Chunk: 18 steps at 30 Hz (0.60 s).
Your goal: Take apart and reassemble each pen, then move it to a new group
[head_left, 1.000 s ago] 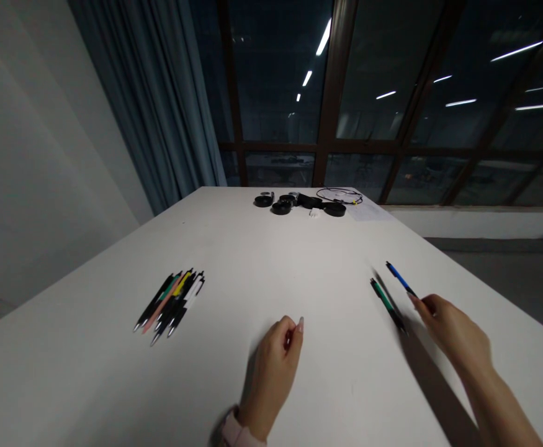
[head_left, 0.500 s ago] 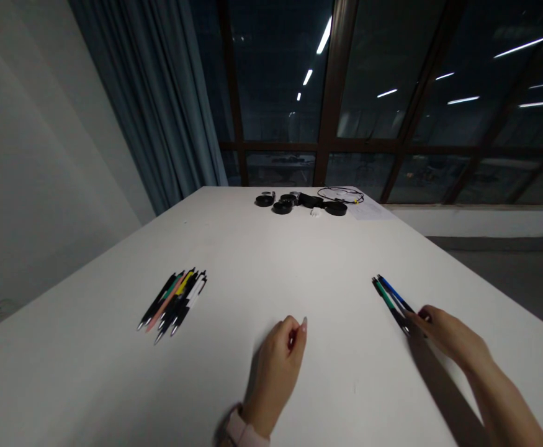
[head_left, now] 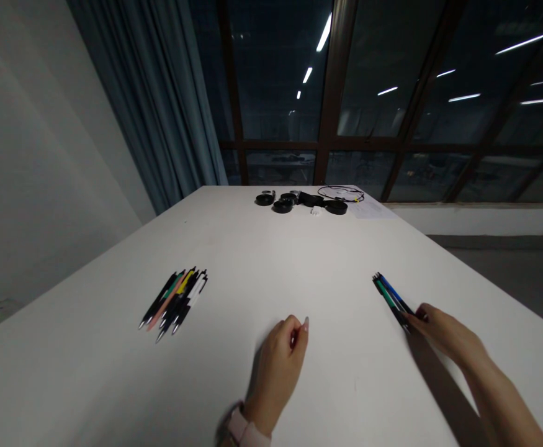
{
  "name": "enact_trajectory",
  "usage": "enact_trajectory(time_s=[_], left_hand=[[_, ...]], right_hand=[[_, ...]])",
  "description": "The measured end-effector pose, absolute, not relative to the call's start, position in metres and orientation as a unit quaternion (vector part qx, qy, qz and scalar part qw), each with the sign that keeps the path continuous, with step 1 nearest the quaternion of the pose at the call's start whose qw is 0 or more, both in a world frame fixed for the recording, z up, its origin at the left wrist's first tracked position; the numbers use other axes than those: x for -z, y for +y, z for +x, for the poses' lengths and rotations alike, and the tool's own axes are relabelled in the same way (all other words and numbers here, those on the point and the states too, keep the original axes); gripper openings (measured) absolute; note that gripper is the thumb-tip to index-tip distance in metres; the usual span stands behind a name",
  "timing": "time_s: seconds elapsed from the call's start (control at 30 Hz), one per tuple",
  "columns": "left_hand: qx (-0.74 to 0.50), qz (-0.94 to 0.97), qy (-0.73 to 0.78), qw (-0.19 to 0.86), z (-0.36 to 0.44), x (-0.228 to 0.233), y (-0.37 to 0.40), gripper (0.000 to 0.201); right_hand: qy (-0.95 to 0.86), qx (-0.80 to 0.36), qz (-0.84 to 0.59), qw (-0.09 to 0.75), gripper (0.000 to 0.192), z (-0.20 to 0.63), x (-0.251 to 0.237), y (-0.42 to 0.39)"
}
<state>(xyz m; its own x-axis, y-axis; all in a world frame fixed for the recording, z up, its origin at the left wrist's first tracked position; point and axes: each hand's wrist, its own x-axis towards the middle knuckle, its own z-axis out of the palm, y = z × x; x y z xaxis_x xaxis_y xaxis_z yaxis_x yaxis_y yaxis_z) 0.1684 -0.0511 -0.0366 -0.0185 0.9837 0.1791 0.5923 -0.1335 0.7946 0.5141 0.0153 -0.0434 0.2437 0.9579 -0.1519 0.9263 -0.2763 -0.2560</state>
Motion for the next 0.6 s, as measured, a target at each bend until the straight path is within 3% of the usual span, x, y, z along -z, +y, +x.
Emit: enact_trajectory(time_s=[0.6], left_hand=[[-0.362, 0.669, 0.609, 0.225, 0.1684, 0.0344, -0.0529, 0.036]], right_hand=[[-0.6, -0.138, -0.785, 0.061, 0.035, 0.5094, 0.0395, 0.0122]])
